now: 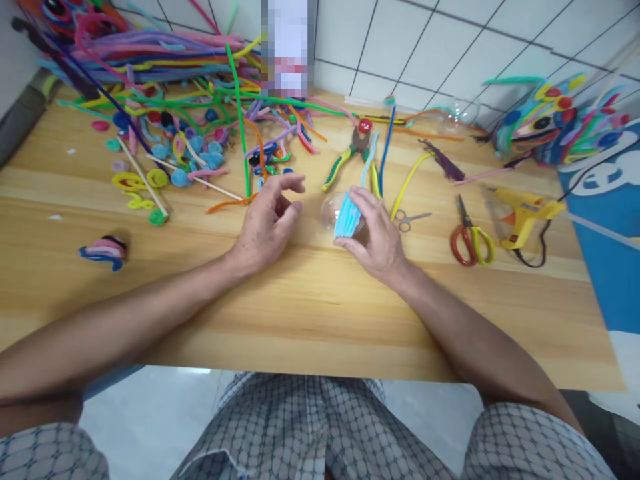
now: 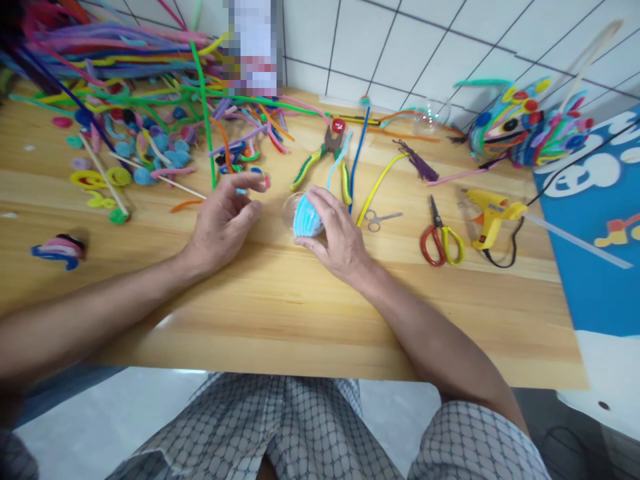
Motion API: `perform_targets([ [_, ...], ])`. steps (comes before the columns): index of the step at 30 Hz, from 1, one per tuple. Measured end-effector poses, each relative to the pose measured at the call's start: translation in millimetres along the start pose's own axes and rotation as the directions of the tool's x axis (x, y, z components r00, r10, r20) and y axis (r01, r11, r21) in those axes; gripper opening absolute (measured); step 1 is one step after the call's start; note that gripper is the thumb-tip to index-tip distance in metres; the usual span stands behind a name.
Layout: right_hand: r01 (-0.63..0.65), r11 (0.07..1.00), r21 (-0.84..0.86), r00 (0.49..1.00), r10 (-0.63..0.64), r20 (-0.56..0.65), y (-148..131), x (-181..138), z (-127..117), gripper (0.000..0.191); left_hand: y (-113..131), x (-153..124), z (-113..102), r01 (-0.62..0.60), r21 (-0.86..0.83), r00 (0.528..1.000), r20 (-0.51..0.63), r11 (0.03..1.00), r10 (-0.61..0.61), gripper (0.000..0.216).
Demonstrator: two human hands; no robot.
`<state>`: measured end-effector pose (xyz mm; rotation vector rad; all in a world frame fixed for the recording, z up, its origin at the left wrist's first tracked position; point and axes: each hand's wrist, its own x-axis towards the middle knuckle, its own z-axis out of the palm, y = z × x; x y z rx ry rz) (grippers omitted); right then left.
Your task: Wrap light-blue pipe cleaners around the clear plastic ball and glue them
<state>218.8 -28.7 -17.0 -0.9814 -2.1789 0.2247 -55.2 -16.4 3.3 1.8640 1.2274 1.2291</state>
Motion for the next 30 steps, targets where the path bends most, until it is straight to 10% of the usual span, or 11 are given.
perform_targets([
  [4, -0.011, 1.000, 0.028, 1.000, 0.011, 0.024, -2, 2, 1, 0.084, -6, 4, -3, -0.022, -0.041, 1.000, 0.007, 0.999, 0.022, 0.060],
  [11, -0.029, 0.999, 0.043, 0.999, 0.028, 0.028, -3, 3, 1, 0.083, 17, 12, -7, -0.059, 0.045, 0.992, 0.112, 0.997, 0.054, 0.032],
  [21, -0.012, 0.997, 0.077, 1.000, 0.010, 0.017, 0, 2, 2, 0.089, -15, -3, -85, -0.165, 0.506, 0.919, 0.391, 0.847, -0.055, 0.024],
  [30, 0.017, 0.997, 0.076, 1.000, -0.016, -0.021, 4, 1, 5, 0.089, -21, 38, -62, -0.194, 0.413, 0.943, 0.330, 0.890, 0.052, 0.013],
])
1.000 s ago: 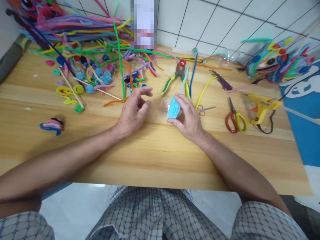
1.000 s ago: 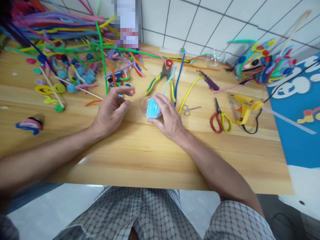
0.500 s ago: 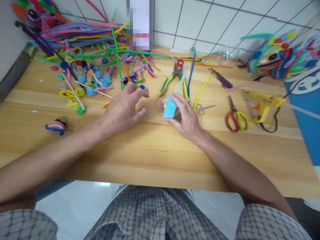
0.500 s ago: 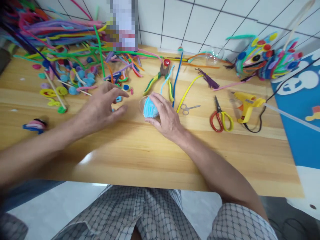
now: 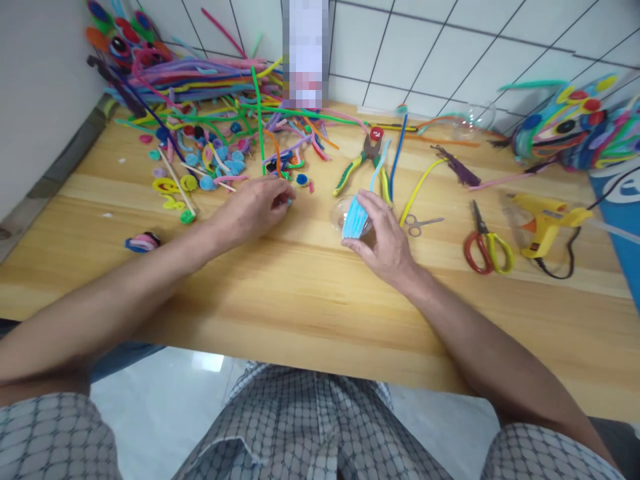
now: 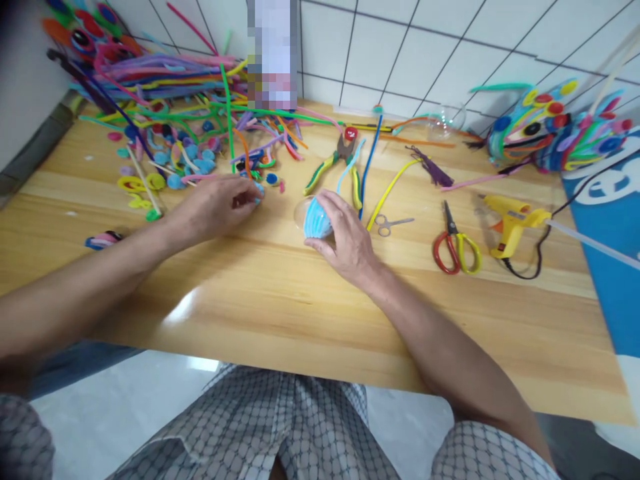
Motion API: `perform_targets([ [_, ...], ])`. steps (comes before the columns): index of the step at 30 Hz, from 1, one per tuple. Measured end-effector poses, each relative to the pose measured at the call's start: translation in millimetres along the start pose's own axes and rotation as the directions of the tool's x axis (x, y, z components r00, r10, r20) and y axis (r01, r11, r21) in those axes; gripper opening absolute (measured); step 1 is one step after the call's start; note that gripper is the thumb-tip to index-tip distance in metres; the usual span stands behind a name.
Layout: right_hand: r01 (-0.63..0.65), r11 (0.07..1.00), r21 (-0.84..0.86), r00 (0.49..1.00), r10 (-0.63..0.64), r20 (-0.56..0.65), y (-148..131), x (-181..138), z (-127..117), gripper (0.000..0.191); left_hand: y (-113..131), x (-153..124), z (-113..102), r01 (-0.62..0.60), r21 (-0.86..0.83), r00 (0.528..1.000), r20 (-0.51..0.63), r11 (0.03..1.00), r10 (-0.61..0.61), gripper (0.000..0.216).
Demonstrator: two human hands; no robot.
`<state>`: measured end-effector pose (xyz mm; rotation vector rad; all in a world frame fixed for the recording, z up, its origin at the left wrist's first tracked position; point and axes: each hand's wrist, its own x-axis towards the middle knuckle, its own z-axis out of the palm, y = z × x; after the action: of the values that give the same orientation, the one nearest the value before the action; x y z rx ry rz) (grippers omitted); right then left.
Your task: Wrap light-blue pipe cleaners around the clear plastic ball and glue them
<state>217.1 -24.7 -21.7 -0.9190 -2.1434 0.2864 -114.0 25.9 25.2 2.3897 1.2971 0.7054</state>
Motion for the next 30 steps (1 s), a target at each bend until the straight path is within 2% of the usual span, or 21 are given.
perform_targets([
  [2, 0.010, 1.000, -0.008, 1.000, -0.010, -0.013, 0, 0, 0, 0.089, 0, 6, 4, 0.011, -0.002, 1.000, 0.003, 1.000, -0.011, 0.009],
  [5, 0.030, 0.999, -0.029, 0.999, -0.031, -0.019, 0, 0, 0, 0.090, 1, 3, 13, 0.011, 0.060, 1.000, 0.010, 0.998, -0.012, 0.013],
  [10, 0.040, 0.998, -0.046, 0.999, -0.040, -0.006, -3, 1, -2, 0.090, 14, 5, 33, -0.086, 0.395, 0.995, -0.015, 0.915, 0.100, 0.038],
  [14, 0.038, 0.996, -0.079, 0.999, -0.039, -0.012, -5, 2, -4, 0.093, 9, 19, 36, -0.124, 0.436, 0.987, 0.148, 0.891, 0.065, 0.047],
  [17, 0.043, 0.995, -0.087, 0.999, -0.045, -0.022, -5, 1, -3, 0.094, -17, 22, 23, -0.083, 0.456, 0.992, 0.118, 0.886, 0.032, 0.050],
  [21, 0.043, 0.996, -0.085, 0.999, -0.045, -0.029, -6, 1, -1, 0.093, -68, 21, -7, 0.012, 0.474, 0.999, 0.034, 0.880, -0.032, 0.053],
  [25, 0.036, 0.996, -0.077, 0.999, -0.038, -0.033, -6, 1, -1, 0.093, -112, 27, -33, 0.026, 0.459, 0.999, 0.023, 0.888, -0.041, 0.062],
  [30, 0.044, 0.995, -0.086, 0.998, -0.047, -0.036, -6, 1, -2, 0.092, -151, 46, -50, 0.043, 0.412, 0.998, 0.027, 0.910, -0.059, 0.061],
])
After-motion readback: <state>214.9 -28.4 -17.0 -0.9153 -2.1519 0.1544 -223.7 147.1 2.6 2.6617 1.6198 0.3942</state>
